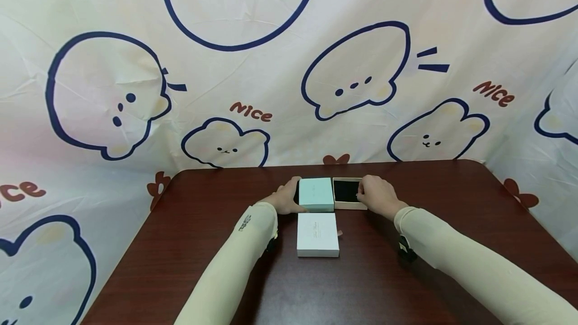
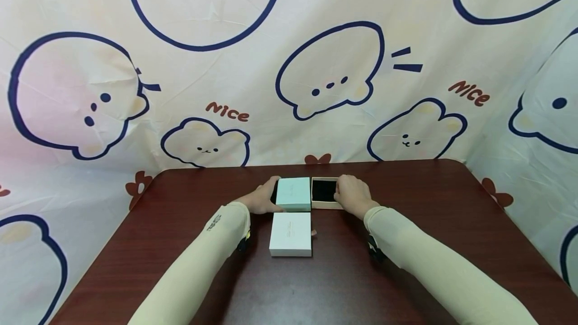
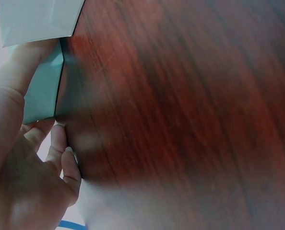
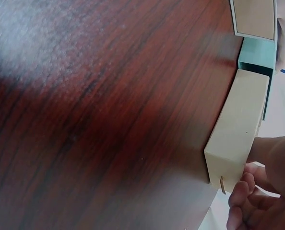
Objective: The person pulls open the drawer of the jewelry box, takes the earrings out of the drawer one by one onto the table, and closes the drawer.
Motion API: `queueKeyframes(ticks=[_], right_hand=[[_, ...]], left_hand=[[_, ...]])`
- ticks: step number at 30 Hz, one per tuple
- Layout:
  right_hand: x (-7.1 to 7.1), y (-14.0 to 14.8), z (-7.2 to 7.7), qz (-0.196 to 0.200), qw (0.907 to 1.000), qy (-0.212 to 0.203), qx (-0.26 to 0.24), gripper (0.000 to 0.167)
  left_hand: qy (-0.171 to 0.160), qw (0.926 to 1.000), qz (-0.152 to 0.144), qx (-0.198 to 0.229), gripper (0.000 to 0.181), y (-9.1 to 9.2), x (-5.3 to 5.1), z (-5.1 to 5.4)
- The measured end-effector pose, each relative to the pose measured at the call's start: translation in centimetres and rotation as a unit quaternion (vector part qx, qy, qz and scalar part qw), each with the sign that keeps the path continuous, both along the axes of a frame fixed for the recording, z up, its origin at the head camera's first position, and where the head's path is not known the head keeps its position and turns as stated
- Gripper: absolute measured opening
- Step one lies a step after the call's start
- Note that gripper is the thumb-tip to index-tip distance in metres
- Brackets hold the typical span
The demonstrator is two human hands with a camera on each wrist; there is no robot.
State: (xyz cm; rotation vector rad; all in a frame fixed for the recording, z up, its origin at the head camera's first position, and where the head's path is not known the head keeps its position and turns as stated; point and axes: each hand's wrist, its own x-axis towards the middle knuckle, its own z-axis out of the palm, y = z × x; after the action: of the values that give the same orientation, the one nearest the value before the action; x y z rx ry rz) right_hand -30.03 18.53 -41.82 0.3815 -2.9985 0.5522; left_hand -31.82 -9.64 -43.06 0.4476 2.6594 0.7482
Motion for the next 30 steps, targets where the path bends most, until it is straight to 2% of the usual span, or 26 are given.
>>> queueKeyframes(ticks=[11, 17, 30], right_hand=[[-0.12, 0.28, 0.04, -0.003, 1.0, -0.003, 0.006, 0.032], [-0.21, 0.31, 0.03, -0.001, 1.0, -0.006, 0.005, 0.031], [-0.03, 0.31, 0.58, -0.003, 1.0, -0.006, -0.004, 0.023]], left_hand=[[0.002, 0.9999, 0.001, 0.015, 0.104, -0.02, -0.07, 0.03], [-0.004, 1.0, -0.001, 0.001, 0.105, 0.11, -0.3, -0.32], [-0.002, 0.9998, 0.004, 0.018, 0.105, -0.05, 0.07, 0.24]])
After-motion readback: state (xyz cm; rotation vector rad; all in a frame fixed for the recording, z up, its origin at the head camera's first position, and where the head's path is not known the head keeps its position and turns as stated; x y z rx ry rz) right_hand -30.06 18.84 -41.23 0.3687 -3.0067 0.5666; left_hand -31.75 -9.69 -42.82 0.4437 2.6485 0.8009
